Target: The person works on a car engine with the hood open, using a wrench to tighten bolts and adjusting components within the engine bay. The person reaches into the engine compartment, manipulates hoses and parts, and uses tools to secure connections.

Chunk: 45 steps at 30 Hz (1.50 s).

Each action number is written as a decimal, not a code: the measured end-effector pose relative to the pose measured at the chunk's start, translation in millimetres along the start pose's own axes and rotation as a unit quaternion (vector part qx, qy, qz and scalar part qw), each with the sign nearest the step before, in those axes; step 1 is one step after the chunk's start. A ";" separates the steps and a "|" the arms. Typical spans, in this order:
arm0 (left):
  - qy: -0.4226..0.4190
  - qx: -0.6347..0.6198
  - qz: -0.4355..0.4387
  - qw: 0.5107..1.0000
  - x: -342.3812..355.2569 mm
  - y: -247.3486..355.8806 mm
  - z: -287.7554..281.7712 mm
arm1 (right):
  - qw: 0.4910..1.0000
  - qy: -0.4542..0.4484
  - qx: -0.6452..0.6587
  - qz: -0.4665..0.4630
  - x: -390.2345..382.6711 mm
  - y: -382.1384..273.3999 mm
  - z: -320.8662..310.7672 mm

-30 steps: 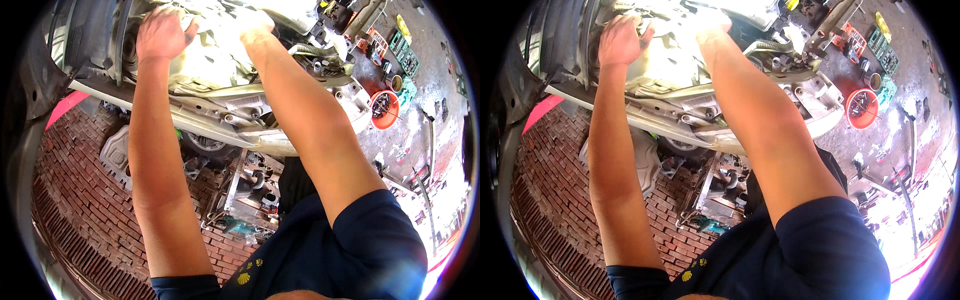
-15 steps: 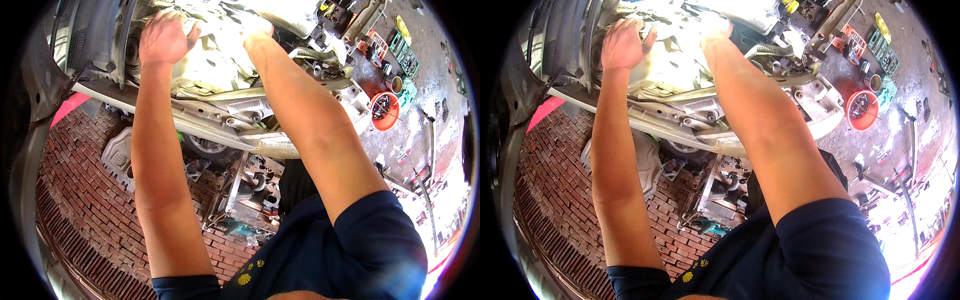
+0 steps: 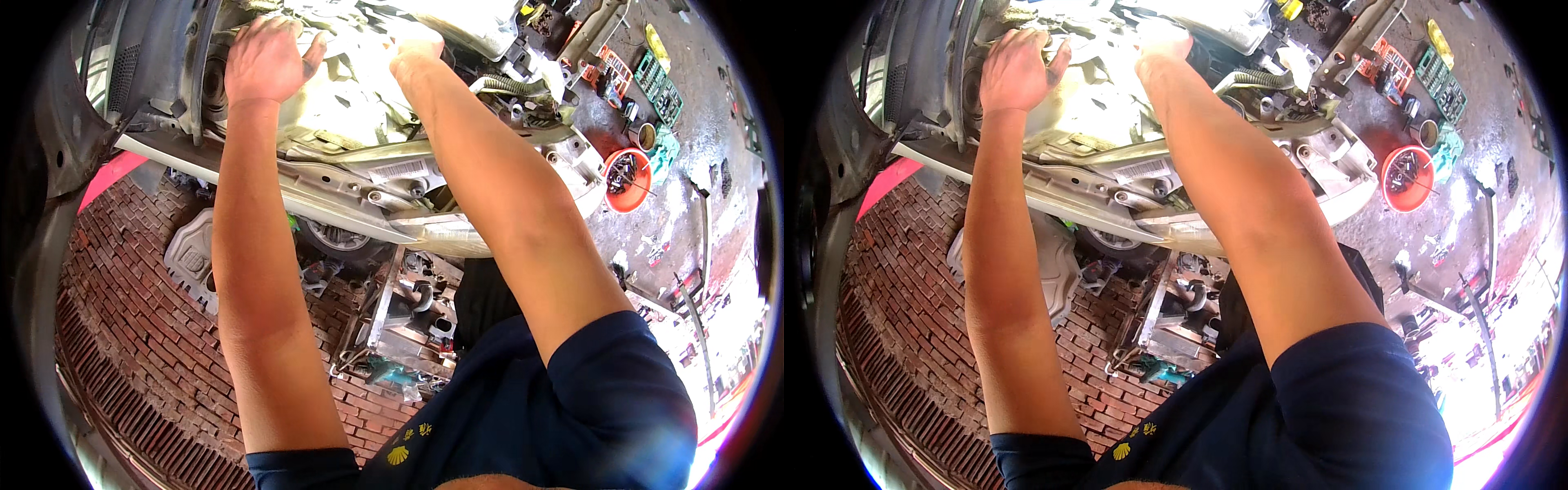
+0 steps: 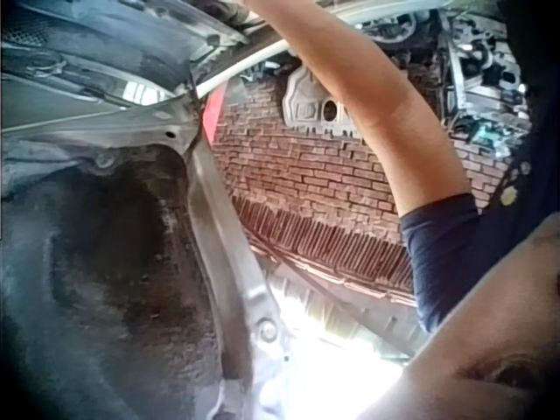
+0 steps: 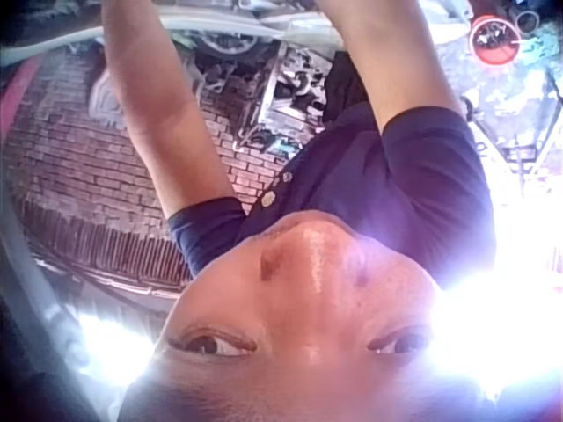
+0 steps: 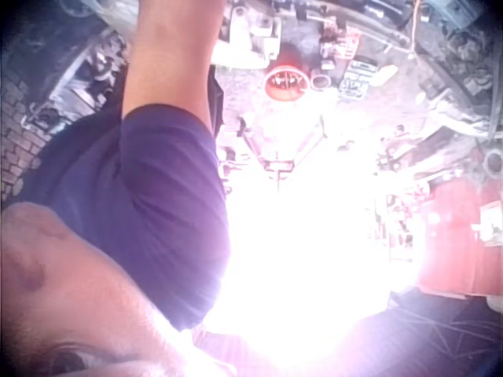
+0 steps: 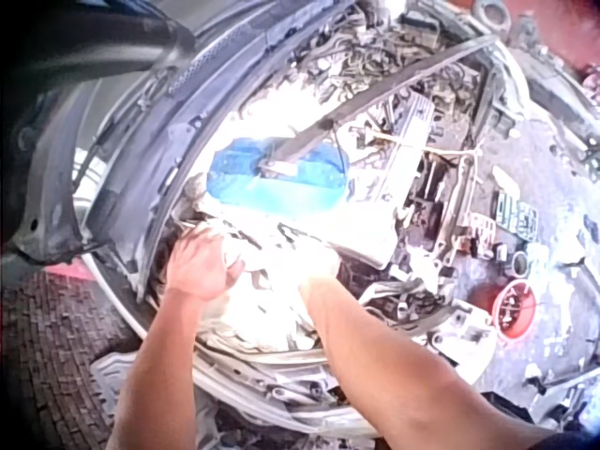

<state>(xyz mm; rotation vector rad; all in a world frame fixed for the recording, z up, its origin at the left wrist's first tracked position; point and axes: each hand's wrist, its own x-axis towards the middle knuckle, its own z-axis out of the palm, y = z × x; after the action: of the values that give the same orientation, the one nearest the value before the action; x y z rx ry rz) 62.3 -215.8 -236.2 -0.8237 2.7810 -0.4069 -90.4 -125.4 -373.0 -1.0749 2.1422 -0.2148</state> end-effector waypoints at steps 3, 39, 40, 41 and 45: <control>-0.001 -0.005 -0.005 1.000 0.4 0.8 0.0 | 1.000 0.003 -0.012 -0.005 0.0 -4.5 5.3; 0.008 -0.009 -0.006 1.000 0.4 1.3 1.1 | 0.999 0.019 0.036 -0.004 7.7 3.5 11.9; 0.008 -0.009 -0.007 1.000 0.4 0.1 1.4 | 1.000 0.018 0.023 -0.006 6.6 0.1 15.1; 0.004 -0.012 -0.009 1.000 1.4 0.0 0.8 | 1.000 0.019 0.012 -0.010 6.3 -1.7 17.5; 0.005 -0.013 -0.009 1.000 1.4 1.6 0.5 | 0.999 0.032 -0.004 -0.035 4.1 -8.7 27.5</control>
<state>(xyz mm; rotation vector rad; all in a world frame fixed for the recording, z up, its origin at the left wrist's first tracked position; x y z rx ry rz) 60.6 -215.5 -237.4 -0.8554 2.7958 -0.3783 -68.2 -129.6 -391.3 -1.1635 2.1651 -0.2773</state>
